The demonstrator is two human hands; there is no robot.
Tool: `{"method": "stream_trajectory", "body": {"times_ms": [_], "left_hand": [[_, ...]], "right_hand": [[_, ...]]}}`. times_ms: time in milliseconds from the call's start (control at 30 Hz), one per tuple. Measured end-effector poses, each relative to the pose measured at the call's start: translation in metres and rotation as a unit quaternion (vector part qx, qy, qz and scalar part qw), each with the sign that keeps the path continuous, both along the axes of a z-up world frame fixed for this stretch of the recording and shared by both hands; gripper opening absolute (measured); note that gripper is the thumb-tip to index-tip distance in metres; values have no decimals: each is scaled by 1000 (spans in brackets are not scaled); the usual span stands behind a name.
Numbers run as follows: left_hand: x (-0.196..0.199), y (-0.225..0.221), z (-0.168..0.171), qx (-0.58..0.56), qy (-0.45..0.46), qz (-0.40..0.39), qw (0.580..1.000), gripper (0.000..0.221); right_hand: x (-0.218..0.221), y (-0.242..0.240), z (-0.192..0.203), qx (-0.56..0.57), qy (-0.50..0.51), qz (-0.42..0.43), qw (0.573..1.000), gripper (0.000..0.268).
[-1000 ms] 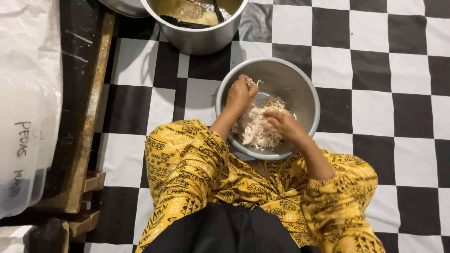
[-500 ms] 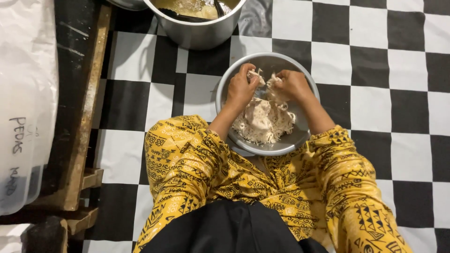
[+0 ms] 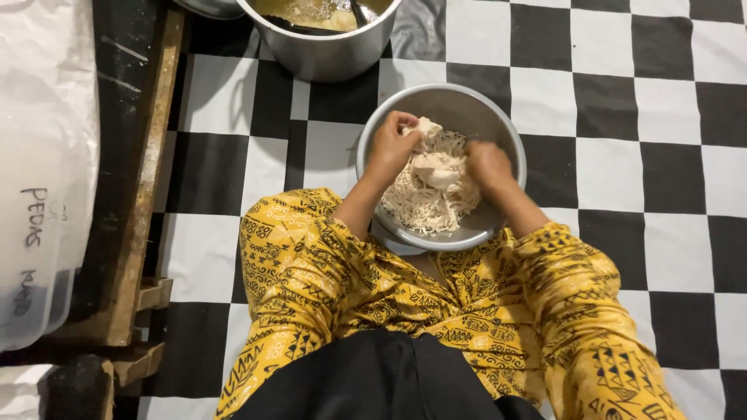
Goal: Shredding cooked meat by hand into a plastic bowl while sitting on a checkered floor.
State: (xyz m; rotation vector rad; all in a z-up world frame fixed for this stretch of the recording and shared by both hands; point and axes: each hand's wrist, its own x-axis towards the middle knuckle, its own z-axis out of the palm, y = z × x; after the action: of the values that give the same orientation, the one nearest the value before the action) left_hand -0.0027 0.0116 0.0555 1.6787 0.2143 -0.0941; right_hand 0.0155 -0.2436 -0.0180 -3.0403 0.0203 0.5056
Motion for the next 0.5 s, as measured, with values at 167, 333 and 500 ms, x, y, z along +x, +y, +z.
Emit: {"method": "stream_trajectory", "body": {"times_ms": [167,333,500], "left_hand": [[-23,3,-1,-88,-9,-4,996,53],[-38,19,6,-89,2,-6,996,51],[-42,26,9,-91,-3,-12,996,53]], "right_hand": [[-1,6,70,53,-54,41,996,24],[-70,42,70,-74,-51,108,990,20],[-119,80,69,45,96,87,991,27]]}}
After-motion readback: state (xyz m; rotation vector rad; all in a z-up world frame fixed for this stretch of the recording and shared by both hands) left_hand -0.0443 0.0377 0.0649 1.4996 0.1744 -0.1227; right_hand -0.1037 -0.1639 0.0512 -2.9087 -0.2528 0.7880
